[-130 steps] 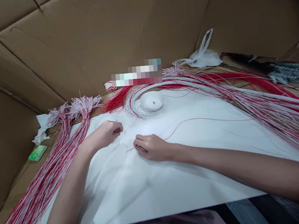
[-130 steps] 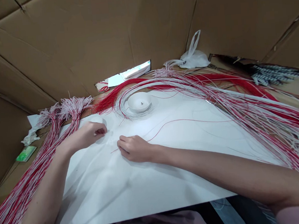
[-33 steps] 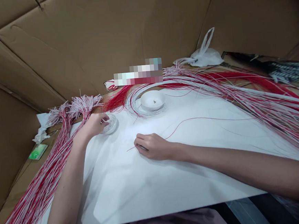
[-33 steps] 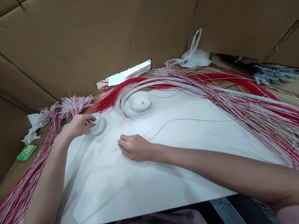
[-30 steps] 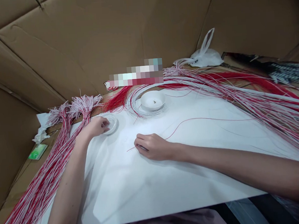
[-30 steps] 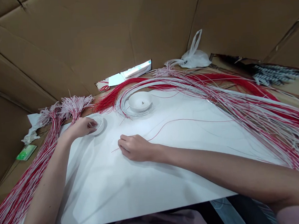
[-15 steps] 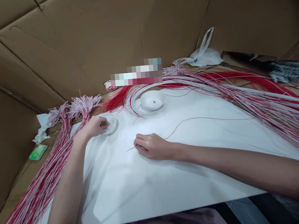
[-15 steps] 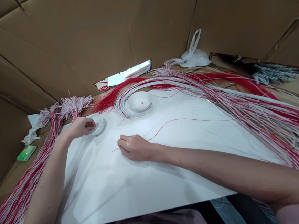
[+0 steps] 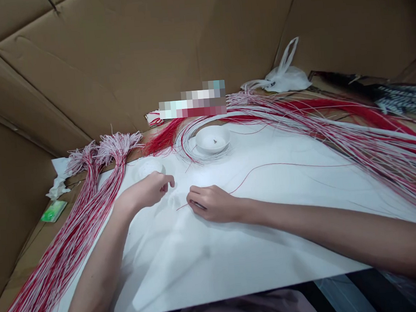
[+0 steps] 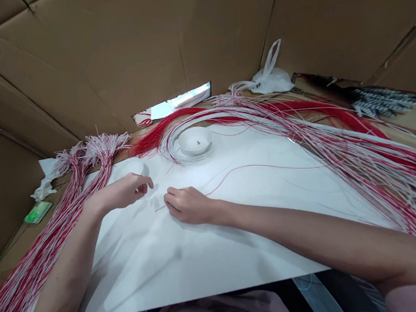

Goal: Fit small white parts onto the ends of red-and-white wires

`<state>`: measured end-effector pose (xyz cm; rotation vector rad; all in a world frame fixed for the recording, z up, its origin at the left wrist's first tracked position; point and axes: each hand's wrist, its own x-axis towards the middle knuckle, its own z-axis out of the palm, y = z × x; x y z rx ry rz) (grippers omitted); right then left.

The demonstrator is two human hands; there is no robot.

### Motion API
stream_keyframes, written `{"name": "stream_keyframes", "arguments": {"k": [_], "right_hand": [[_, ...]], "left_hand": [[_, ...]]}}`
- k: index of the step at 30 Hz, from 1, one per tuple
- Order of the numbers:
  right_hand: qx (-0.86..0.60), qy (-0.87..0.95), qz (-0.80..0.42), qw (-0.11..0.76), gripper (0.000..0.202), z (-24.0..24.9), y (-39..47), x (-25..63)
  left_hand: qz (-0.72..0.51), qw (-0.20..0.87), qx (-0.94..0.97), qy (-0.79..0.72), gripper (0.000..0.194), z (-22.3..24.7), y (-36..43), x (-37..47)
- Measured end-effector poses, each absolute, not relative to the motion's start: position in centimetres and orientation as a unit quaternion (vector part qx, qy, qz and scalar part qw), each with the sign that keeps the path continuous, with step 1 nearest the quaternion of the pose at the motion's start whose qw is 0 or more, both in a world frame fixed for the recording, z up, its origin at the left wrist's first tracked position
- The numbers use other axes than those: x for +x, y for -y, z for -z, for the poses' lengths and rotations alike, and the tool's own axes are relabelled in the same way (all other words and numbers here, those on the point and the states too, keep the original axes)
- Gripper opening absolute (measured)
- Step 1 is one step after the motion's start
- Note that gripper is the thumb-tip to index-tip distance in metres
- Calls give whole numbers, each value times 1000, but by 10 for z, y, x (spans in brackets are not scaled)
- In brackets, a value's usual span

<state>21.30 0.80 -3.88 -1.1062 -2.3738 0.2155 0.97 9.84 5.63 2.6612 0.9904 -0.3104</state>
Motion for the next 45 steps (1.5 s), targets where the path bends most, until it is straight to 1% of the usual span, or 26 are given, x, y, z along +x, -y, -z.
{"name": "stream_keyframes", "arguments": {"k": [3,8,11,14,16,18,21,25,30,37,42,45], "right_hand": [[-406,875,-80,251,15,39,-8,213],[-408,876,-75,246,16,38,-8,213],[-409,877,-72,242,16,39,-8,213],[-411,876,-70,242,15,39,-8,213],[-411,875,-69,244,15,39,-8,212],[-410,875,-71,246,15,39,-8,212],[-408,876,-77,246,16,38,-8,213],[-406,875,-83,248,16,38,-8,213],[-407,874,-85,249,15,38,-8,213],[-409,875,-89,246,16,38,-8,213],[-406,875,-86,248,16,38,-8,214],[-403,876,-88,251,16,38,-8,214]], "left_hand": [[123,132,920,-349,44,-40,-103,10],[132,124,923,-340,43,-27,-105,13],[129,126,924,-336,39,-31,-102,16],[113,127,926,-338,33,-46,-98,15],[83,123,929,-339,27,-60,-98,13],[23,110,928,-354,22,-72,-101,9],[-37,79,897,-433,20,-77,-114,0],[-1,85,872,-483,21,-61,-138,-13],[34,119,876,-466,15,-43,-154,-19],[44,141,876,-460,18,-49,-151,-19],[27,121,876,-466,25,-57,-147,-17],[22,112,876,-468,26,-59,-146,-18]]}}
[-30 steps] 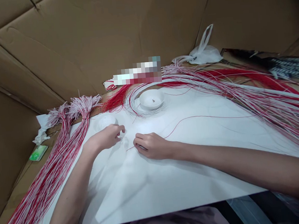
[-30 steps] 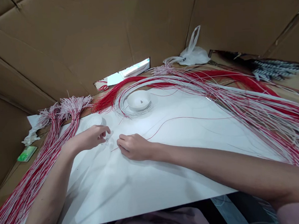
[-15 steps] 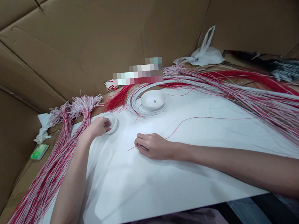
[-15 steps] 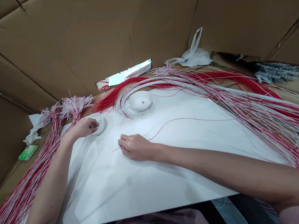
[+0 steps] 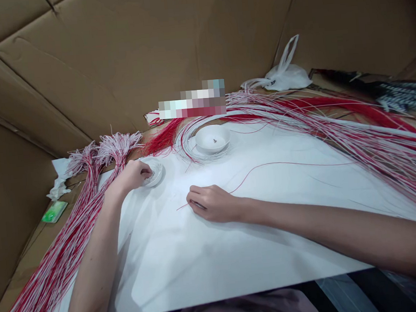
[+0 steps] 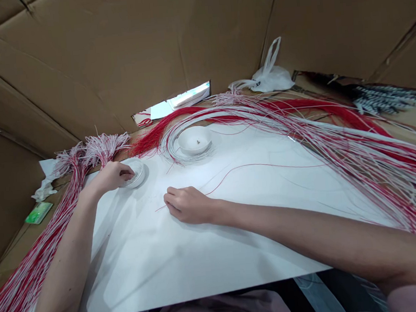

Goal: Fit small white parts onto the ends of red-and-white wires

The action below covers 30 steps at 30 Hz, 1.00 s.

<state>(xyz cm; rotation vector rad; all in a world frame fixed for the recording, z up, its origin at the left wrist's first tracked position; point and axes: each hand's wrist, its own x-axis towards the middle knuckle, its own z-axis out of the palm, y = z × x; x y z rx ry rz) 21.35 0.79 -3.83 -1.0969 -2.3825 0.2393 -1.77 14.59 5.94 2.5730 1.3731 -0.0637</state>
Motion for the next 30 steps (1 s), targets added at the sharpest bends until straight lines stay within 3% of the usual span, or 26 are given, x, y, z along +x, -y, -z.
{"name": "stream_keyframes", "arguments": {"k": [9,18,30], "right_hand": [[-407,875,-89,248,16,37,-7,213],[-403,877,-86,248,17,38,-8,213],[-402,875,-80,257,15,41,-9,213]], "left_hand": [[55,141,876,-457,23,-52,-149,-20],[11,121,880,-459,21,-57,-150,-23],[21,92,914,-394,21,-88,-105,-2]]}}
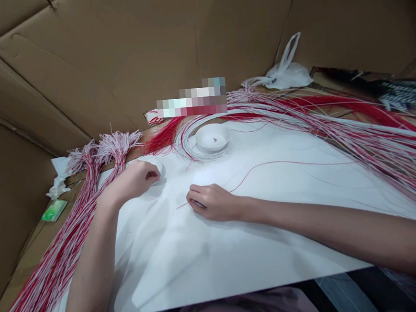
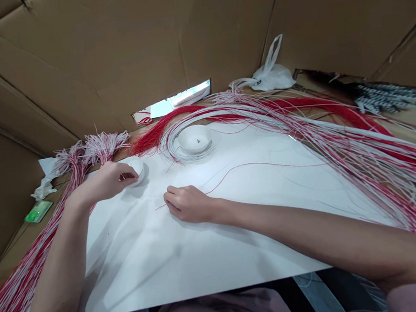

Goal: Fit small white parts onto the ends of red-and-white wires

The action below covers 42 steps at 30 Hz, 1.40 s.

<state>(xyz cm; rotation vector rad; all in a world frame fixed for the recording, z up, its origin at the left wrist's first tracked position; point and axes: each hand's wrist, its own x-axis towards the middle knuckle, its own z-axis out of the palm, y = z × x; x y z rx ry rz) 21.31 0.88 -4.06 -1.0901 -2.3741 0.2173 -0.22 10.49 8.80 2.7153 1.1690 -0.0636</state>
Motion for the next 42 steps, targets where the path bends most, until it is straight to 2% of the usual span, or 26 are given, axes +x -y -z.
{"name": "stream_keyframes", "arguments": {"k": [5,10,15,20,24,30,42], "right_hand": [[-404,875,-75,256,15,39,-8,213],[-405,877,-78,248,15,37,-8,213],[-409,875,-75,248,16,37,-8,213],[-408,875,-77,249,16,37,-7,213],[-405,876,-77,252,15,38,-8,213],[-404,876,-81,252,16,39,-8,213],[-406,874,-90,251,16,37,-8,213]], "left_hand": [[116,69,916,-377,22,-67,-90,13],[145,56,907,-392,18,-41,-93,18],[161,51,903,-394,21,-34,-93,20],[151,52,907,-389,19,-35,-91,20],[118,55,914,-384,17,-53,-91,19],[-37,57,895,-441,22,-77,-114,2],[44,122,891,-435,21,-47,-147,-15]]}}
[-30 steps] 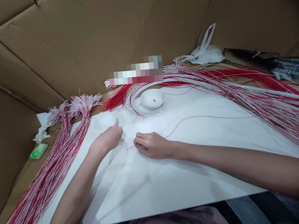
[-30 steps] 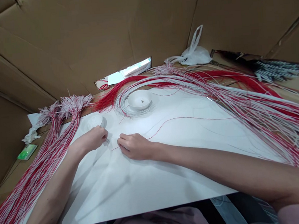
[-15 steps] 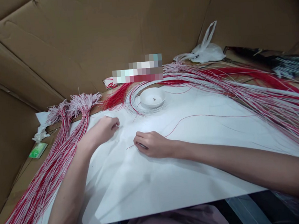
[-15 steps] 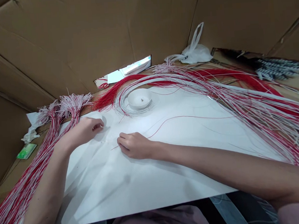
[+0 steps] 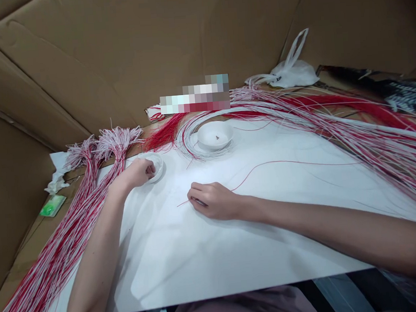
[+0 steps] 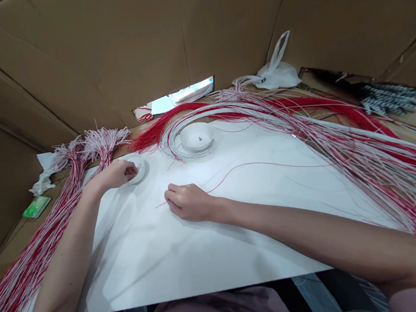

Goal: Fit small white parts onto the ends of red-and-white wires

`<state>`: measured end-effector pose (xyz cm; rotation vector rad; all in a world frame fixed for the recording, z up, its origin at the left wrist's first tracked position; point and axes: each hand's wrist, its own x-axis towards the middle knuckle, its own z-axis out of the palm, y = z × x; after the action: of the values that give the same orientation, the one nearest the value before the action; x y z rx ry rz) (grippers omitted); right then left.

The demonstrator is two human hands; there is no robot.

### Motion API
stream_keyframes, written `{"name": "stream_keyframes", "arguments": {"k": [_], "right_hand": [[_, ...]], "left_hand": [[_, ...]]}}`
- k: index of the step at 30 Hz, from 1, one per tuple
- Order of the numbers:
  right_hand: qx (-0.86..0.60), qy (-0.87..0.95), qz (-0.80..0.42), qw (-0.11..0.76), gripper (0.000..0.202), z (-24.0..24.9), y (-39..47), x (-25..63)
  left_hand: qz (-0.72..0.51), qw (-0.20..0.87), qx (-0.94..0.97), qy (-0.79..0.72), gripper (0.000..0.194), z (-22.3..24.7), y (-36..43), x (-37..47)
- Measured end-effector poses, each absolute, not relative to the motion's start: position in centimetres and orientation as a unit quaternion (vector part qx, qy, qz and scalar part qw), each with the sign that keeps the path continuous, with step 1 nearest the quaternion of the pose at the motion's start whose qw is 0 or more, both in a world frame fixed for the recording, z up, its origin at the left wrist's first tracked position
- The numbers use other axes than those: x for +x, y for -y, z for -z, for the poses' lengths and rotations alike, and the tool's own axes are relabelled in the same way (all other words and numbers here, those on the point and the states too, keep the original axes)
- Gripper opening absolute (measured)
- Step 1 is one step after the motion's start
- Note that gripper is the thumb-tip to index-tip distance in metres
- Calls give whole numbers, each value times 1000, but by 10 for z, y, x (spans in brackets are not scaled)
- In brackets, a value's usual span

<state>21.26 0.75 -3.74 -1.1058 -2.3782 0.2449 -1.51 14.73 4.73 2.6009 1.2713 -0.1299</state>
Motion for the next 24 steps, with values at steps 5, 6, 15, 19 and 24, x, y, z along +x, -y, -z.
{"name": "stream_keyframes", "arguments": {"k": [5,6,15,19,24], "right_hand": [[-404,875,-86,253,17,38,-8,213],[-404,875,-85,253,17,38,-8,213],[-402,874,-84,260,15,38,-8,213],[-399,874,-83,265,15,39,-8,213],[-399,874,-87,263,15,39,-8,213]], "left_hand": [[49,127,887,-440,19,-47,-149,-17],[50,127,887,-442,19,-47,-150,-18],[61,135,884,-443,20,-46,-151,-16],[64,143,888,-433,19,-47,-151,-17],[54,135,894,-424,19,-50,-150,-17]]}}
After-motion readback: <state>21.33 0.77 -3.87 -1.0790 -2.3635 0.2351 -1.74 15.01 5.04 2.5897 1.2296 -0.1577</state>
